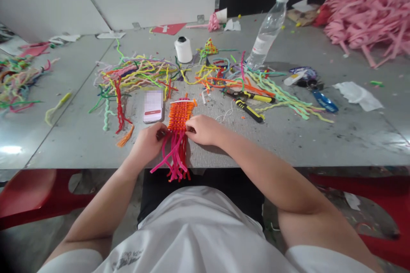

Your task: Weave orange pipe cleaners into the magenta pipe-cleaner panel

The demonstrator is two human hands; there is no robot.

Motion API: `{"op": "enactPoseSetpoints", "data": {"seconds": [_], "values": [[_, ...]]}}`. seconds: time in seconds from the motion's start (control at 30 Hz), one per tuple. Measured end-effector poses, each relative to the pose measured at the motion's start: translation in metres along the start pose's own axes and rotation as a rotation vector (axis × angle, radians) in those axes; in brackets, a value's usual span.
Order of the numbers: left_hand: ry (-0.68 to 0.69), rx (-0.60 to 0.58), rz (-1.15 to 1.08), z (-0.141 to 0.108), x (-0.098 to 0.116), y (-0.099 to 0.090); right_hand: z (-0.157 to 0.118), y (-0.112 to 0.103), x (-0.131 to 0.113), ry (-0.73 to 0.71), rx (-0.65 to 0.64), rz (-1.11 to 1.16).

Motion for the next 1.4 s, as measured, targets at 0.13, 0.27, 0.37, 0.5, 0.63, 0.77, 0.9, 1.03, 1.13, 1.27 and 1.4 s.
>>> {"op": "enactPoseSetpoints", "data": {"seconds": [0.13, 0.27, 0.37, 0.5, 0.63, 0.77, 0.9, 1.03, 1.13, 1.27, 1.4], "values": [[-0.029, 0.024, -0.01, 0.004, 0.001, 0.002, 0.003, 0.002, -0.001, 0.065, 0.035, -0.012], [-0.056, 0.07, -0.011, -0.003, 0.002, 0.004, 0.002, 0.001, 0.0, 0.089, 0.043, -0.005], [-0.084, 0.11, 0.012, -0.014, 0.002, 0.005, 0.0, -0.002, 0.0, 0.089, 0.035, 0.007], [-0.08, 0.101, 0.045, -0.025, 0.006, 0.009, -0.002, -0.004, -0.003, 0.076, 0.032, 0.009], [-0.052, 0.063, 0.12, -0.027, 0.012, 0.016, -0.003, -0.004, -0.008, 0.096, 0.018, -0.018], [-0.063, 0.051, 0.185, -0.028, 0.017, 0.015, -0.003, -0.002, -0.011, 0.128, 0.008, -0.063], [-0.104, 0.024, 0.221, -0.032, 0.021, 0.012, -0.003, -0.002, -0.015, 0.163, -0.004, -0.105], [-0.168, 0.012, 0.27, -0.037, 0.027, 0.013, -0.007, -0.001, -0.025, 0.227, -0.04, -0.162], [-0.217, -0.032, 0.31, -0.041, 0.032, 0.014, -0.013, 0.004, -0.035, 0.259, -0.081, -0.208], [-0.206, -0.111, 0.364, -0.045, 0.038, 0.01, -0.024, 0.014, -0.051, 0.259, -0.087, -0.27], [-0.202, -0.183, 0.411, -0.045, 0.042, 0.006, -0.038, 0.026, -0.064, 0.286, -0.051, -0.315]]}}
Point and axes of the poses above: each hand's wrist, its own z-axis towards the middle knuckle, its own y-axis out of the palm, x = y × z, the point moved 1 cm from there along z, towards the middle knuckle, and after that the axes turned 2 degrees about z, right-handed, at the moved point
